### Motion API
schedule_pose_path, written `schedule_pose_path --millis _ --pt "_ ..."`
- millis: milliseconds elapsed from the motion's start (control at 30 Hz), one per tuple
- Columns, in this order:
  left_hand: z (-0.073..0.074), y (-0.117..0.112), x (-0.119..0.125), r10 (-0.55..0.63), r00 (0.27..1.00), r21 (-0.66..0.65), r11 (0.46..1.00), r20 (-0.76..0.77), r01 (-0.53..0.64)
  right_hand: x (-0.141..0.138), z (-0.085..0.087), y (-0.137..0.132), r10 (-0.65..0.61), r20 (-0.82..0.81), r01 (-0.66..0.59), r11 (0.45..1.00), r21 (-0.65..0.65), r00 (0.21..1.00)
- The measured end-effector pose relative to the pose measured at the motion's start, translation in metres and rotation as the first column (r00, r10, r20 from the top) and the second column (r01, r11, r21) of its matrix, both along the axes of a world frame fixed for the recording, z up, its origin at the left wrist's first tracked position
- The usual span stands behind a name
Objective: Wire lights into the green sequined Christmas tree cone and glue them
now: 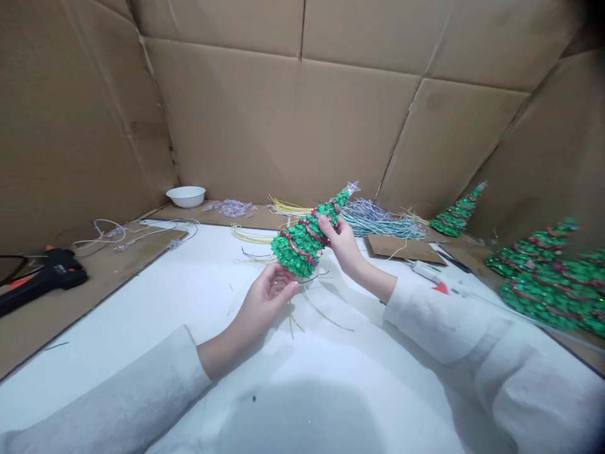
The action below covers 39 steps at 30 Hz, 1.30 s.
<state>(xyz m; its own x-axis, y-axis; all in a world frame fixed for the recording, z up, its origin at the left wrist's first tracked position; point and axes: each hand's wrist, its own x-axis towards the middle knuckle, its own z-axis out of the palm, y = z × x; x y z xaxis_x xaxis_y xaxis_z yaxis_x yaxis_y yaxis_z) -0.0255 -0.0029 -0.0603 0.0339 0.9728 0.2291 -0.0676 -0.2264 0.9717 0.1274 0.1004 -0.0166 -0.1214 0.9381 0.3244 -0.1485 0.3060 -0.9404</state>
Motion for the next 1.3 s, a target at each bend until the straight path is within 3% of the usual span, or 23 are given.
schedule_pose_path --millis 167,300,433,567,667,833,933,1033,1133,1200,1233,1300 --pt "0.004 0.004 -0.005 -0.050 0.997 -0.011 0.999 0.059 0.051 -0.009 0.008 -0.004 -0.019 -0.015 0.016 0.983 -0.184 1.000" --pt "0.003 0.005 -0.007 -0.095 0.995 -0.028 0.995 -0.016 0.094 -0.012 0.013 -0.009 0.014 0.064 0.006 0.954 -0.301 0.998" --pt "0.005 0.003 -0.007 -0.083 0.995 -0.076 0.993 0.060 0.088 -0.009 0.014 -0.008 0.084 0.162 -0.027 0.944 -0.328 0.983" --pt "0.012 0.004 -0.012 -0.054 0.994 -0.039 0.998 0.094 0.058 0.001 0.016 0.001 0.208 0.251 -0.115 0.933 -0.340 0.945" --pt "0.016 0.007 -0.017 -0.028 0.985 -0.035 0.999 0.169 0.035 0.006 0.017 0.006 0.199 0.207 -0.142 0.955 -0.259 0.958" --pt "0.017 0.013 -0.021 -0.101 0.950 -0.068 0.990 0.295 0.127 0.004 0.019 -0.002 0.152 0.072 -0.129 0.957 -0.261 0.986" --pt "0.016 0.016 -0.023 -0.135 0.959 -0.072 0.985 0.249 0.157 0.003 0.023 -0.007 0.085 0.110 -0.053 0.963 -0.264 0.990" --pt "0.015 0.017 -0.026 -0.136 0.987 -0.020 0.990 0.081 0.138 0.005 0.030 -0.004 0.072 0.154 -0.026 0.959 -0.283 0.985" --pt "0.016 0.012 -0.028 -0.050 0.957 0.109 0.990 -0.285 0.084 0.008 0.036 0.003 0.062 0.171 -0.006 0.950 -0.311 0.983" --pt "0.017 0.007 -0.028 0.122 0.851 0.300 0.953 -0.512 0.044 0.009 0.037 0.008 0.041 0.149 0.009 0.947 -0.322 0.988" --pt "0.017 0.005 -0.029 0.251 0.774 0.427 0.904 -0.582 0.029 0.010 0.038 0.010 0.034 0.133 0.012 0.945 -0.327 0.990" --pt "0.016 0.002 -0.030 0.523 0.599 0.675 0.736 -0.606 0.040 0.010 0.036 0.013 0.031 0.101 0.005 0.941 -0.337 0.994"
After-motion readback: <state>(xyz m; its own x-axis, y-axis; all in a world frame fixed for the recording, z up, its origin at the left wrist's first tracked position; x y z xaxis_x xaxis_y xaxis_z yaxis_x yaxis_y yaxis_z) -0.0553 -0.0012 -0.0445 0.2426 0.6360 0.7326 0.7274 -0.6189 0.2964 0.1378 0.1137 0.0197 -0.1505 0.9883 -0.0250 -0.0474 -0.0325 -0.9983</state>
